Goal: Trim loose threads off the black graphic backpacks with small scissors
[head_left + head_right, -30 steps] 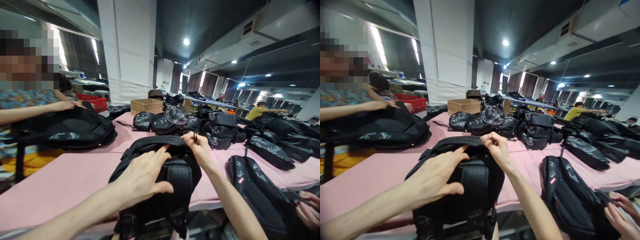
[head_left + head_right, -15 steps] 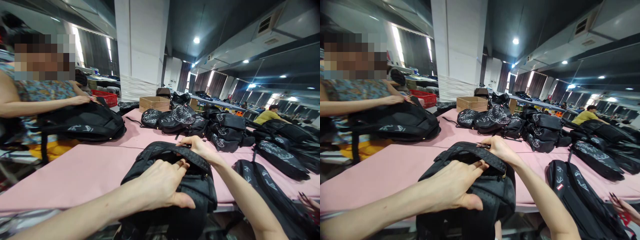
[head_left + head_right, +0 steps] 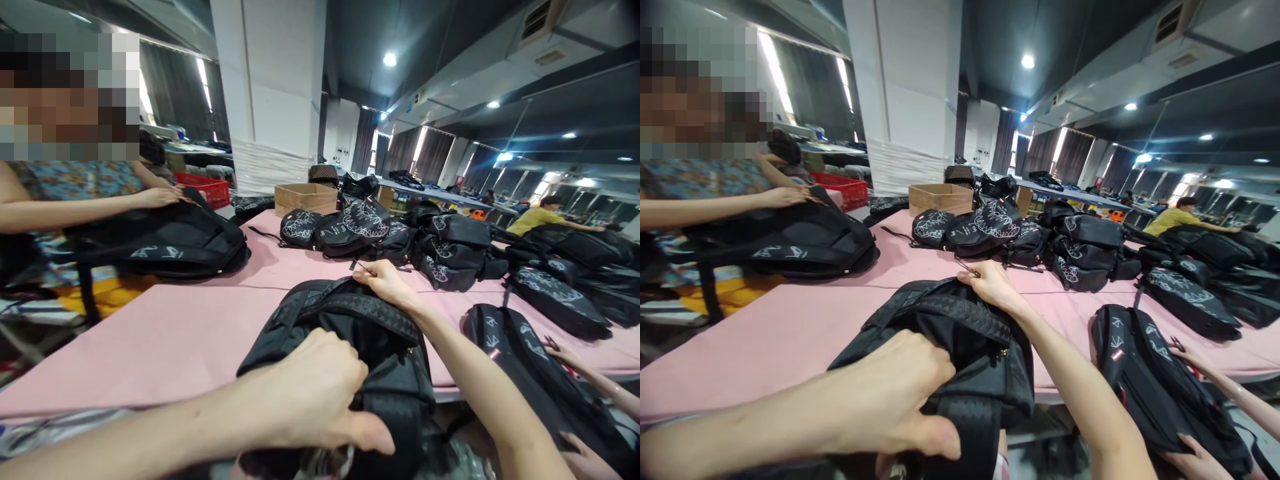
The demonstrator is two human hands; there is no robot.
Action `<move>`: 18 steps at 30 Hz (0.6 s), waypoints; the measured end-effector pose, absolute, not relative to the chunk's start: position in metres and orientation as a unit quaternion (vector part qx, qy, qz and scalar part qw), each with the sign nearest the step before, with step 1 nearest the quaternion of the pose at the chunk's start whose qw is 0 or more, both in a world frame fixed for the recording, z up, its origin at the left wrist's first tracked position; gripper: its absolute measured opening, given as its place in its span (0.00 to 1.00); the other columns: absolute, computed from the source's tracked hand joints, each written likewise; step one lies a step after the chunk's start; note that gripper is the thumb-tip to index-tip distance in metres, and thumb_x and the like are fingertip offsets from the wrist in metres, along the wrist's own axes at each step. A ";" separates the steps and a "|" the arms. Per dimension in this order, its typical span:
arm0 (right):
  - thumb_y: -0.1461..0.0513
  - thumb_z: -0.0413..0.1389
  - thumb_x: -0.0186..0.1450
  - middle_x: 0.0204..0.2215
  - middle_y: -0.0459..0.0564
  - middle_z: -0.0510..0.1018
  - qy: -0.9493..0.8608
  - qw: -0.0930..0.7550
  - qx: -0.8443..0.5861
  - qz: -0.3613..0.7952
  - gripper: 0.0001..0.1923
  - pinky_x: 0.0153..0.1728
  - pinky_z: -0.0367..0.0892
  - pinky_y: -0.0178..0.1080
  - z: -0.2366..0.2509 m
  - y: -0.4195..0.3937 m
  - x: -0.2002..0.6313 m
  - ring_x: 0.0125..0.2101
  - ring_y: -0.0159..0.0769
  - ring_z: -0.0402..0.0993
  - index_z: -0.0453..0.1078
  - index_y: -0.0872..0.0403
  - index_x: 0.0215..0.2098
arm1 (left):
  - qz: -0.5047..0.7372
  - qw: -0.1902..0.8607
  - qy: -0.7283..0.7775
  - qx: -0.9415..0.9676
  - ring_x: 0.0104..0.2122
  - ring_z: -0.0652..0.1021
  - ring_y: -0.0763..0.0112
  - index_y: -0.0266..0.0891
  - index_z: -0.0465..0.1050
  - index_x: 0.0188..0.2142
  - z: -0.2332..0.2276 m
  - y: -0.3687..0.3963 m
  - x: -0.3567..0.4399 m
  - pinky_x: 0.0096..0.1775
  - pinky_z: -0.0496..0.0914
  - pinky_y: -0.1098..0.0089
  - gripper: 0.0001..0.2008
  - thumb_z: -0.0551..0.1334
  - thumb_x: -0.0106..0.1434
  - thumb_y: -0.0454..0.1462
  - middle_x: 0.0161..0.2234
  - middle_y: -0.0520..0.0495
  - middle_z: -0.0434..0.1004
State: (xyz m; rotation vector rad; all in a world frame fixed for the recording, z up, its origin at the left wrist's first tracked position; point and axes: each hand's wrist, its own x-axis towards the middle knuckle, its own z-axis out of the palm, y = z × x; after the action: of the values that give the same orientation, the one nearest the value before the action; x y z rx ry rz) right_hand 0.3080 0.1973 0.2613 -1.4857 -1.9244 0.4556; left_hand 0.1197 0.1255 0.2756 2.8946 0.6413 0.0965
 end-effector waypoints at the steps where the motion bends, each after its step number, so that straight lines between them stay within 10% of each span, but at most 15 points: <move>1: 0.53 0.50 0.58 0.16 0.39 0.53 -0.734 0.332 -0.566 0.175 0.19 0.21 0.45 0.31 0.262 0.199 0.307 0.20 0.25 0.49 0.58 0.56 0.16 | -0.006 0.125 0.212 0.969 0.19 0.73 0.64 0.36 0.74 0.21 0.282 0.133 0.122 0.21 0.60 0.71 0.28 0.59 0.48 0.61 0.19 0.44 0.73; 10: 0.49 0.54 0.55 0.23 0.48 0.74 -0.567 0.592 -0.523 0.233 0.18 0.23 0.57 0.32 0.270 0.180 0.351 0.21 0.29 0.64 0.71 0.57 0.27 | -0.048 0.225 0.283 0.931 0.40 0.75 0.60 0.41 0.73 0.44 0.300 0.222 0.136 0.38 0.66 0.70 0.25 0.61 0.49 0.50 0.44 0.45 0.77; 18: 0.54 0.55 0.55 0.18 0.47 0.72 -0.524 0.596 -0.560 0.238 0.15 0.28 0.63 0.35 0.217 0.126 0.385 0.23 0.32 0.67 0.67 0.55 0.17 | 0.130 0.298 0.322 0.889 0.19 0.63 0.74 0.38 0.61 0.16 0.293 0.245 0.152 0.23 0.55 0.73 0.23 0.55 0.54 0.54 0.16 0.53 0.62</move>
State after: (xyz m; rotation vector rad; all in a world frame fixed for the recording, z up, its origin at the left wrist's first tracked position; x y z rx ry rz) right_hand 0.3854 0.1263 0.2168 -1.3005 -1.2174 0.5534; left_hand 0.1516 0.2448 0.2929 2.3619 0.8552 0.3467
